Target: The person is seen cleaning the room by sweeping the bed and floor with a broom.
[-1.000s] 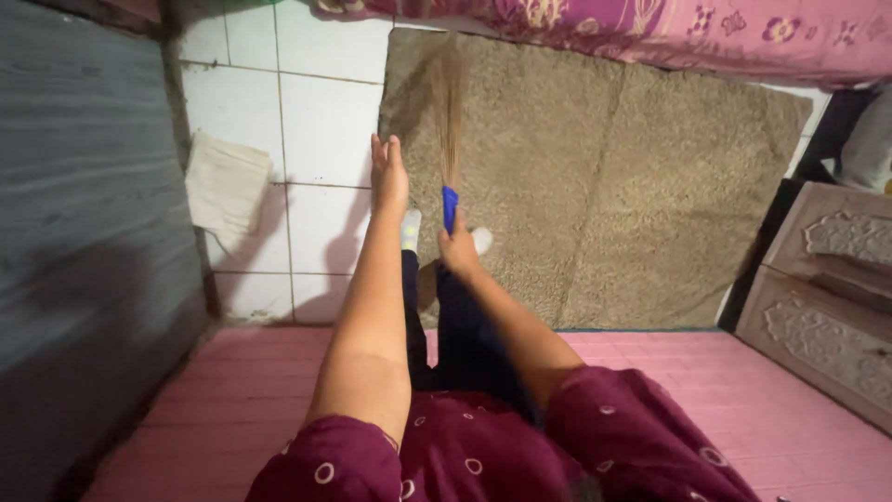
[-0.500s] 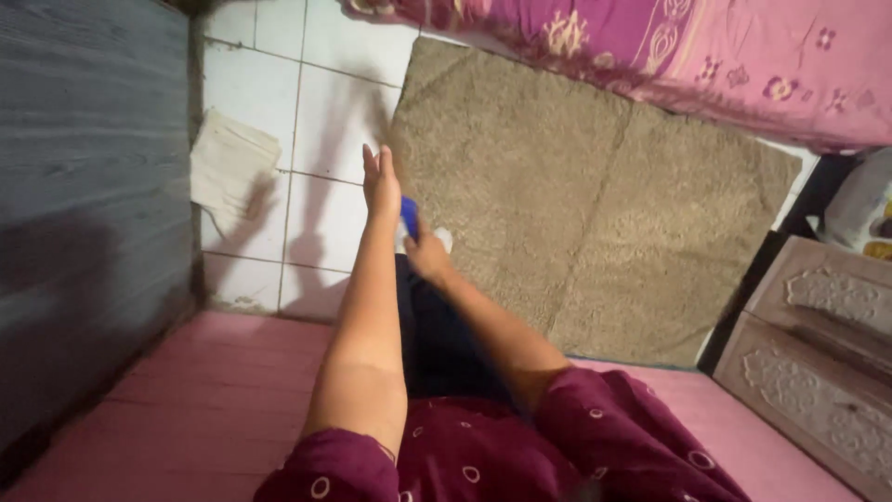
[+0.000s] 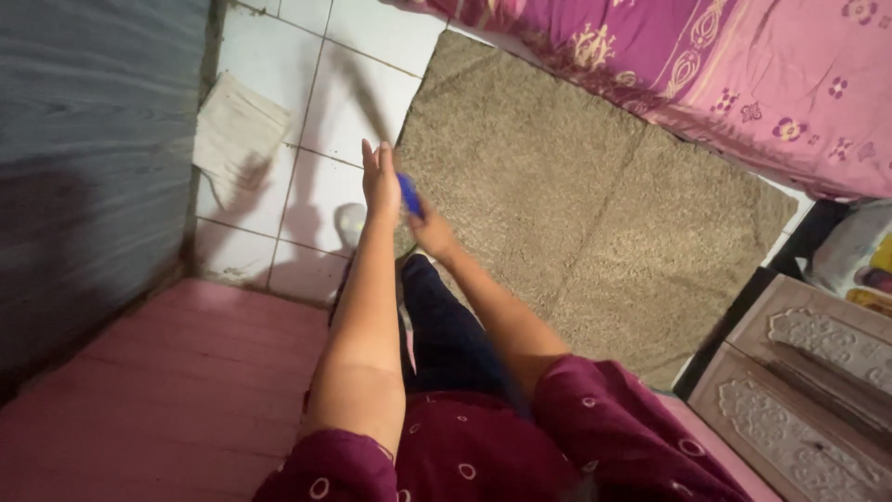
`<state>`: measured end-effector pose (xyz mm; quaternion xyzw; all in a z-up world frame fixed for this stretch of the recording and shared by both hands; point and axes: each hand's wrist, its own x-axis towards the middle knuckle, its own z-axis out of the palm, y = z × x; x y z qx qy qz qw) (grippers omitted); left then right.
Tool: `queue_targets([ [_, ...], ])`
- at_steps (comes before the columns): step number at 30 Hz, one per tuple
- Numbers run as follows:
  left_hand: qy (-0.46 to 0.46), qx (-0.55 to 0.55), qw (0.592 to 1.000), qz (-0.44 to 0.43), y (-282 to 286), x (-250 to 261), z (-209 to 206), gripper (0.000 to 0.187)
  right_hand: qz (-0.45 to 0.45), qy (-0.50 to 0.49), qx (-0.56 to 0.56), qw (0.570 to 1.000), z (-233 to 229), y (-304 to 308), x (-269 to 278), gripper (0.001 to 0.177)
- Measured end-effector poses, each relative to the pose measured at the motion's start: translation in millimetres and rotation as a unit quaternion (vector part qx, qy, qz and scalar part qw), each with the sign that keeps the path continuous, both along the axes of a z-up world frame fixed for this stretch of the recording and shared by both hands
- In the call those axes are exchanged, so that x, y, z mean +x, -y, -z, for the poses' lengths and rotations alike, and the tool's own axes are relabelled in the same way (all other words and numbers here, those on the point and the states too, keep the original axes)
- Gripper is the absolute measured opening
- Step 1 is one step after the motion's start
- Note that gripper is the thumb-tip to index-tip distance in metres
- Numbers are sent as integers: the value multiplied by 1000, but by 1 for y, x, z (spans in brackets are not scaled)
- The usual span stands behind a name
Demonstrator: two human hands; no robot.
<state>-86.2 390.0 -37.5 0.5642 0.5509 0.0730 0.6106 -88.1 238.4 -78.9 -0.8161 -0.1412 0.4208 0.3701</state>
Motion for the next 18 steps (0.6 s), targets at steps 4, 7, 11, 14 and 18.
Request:
queue_targets([
  [4, 45, -23, 998, -22, -9, -7, 8, 80, 16, 37, -136, 990, 22, -4, 27, 68],
  [7, 21, -31, 999, -10, -15, -10, 20, 80, 41, 41, -165, 985, 57, -25, 5, 69],
  [11, 62, -42, 997, -6, -46, -6, 36, 81, -3, 17, -69, 997, 73, -77, -35, 63],
  [14, 63, -38, 997, 9, -72, -27, 29, 81, -7, -54, -5, 999, 38, -100, -71, 62],
  [18, 45, 6, 999, 24, -117, -44, 47, 79, 7, -111, 96, 989, 7, -134, -69, 62],
])
